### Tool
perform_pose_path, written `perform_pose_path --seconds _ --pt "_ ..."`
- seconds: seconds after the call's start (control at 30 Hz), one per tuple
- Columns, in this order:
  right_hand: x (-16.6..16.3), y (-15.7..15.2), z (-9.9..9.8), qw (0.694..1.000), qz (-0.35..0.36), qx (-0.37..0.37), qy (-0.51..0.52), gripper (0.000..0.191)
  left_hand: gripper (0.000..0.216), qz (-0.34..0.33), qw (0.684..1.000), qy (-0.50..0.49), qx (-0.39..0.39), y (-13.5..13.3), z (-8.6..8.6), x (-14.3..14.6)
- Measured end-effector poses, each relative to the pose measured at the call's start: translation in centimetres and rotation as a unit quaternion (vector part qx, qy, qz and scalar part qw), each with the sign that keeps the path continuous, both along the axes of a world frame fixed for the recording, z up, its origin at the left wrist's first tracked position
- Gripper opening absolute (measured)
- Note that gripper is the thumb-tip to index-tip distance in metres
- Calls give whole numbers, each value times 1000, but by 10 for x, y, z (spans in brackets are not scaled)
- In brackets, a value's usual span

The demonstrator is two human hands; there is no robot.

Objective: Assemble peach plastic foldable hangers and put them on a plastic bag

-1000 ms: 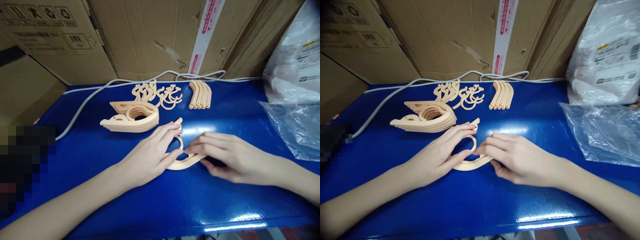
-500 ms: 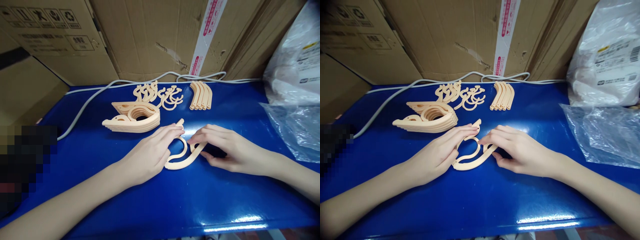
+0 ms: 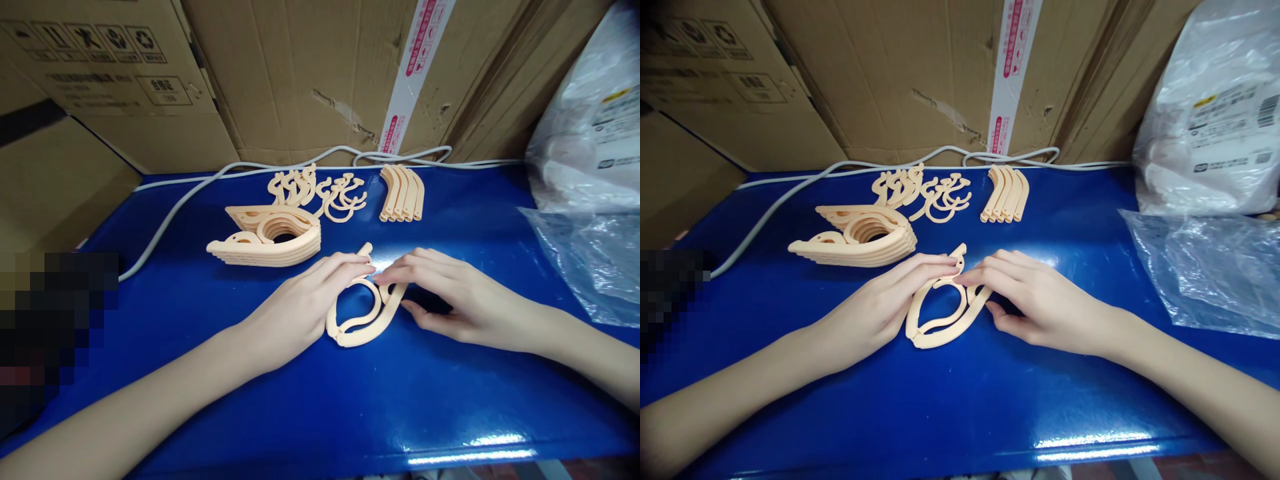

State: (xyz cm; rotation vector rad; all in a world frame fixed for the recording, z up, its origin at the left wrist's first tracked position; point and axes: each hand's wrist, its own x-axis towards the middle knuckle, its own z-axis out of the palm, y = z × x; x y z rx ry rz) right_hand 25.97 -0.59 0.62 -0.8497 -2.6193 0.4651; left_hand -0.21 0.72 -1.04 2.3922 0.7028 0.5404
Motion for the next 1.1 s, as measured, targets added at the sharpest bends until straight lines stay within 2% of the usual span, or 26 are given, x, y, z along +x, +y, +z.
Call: perform_pose_path --seconds 0.27,0.4,0.53,0.63,0.8,1.0,1.1 --pt "1 -1 1 1000 -1 13 -3 41 53 2 1000 -1 -4 1 -1 1" --pt "3 2 2 997 -20 68 -25 34 53 5 1000 13 20 -1 4 1" --pt "6 3 2 990 -72 113 -51 27 49 11 997 26 72 -3 7 3" --pt "7 3 3 987 -86 122 -57 36 54 16 996 40 80 -5 7 4" --pt "3 -2 4 991 -70 101 -43 46 65 8 996 52 75 -7 6 4" --pt "-9 -13 1 997 12 53 -59 66 75 12 994 71 84 -8 5 7" --pt "-10 -14 1 998 15 33 -52 68 85 13 993 80 85 -7 6 8"
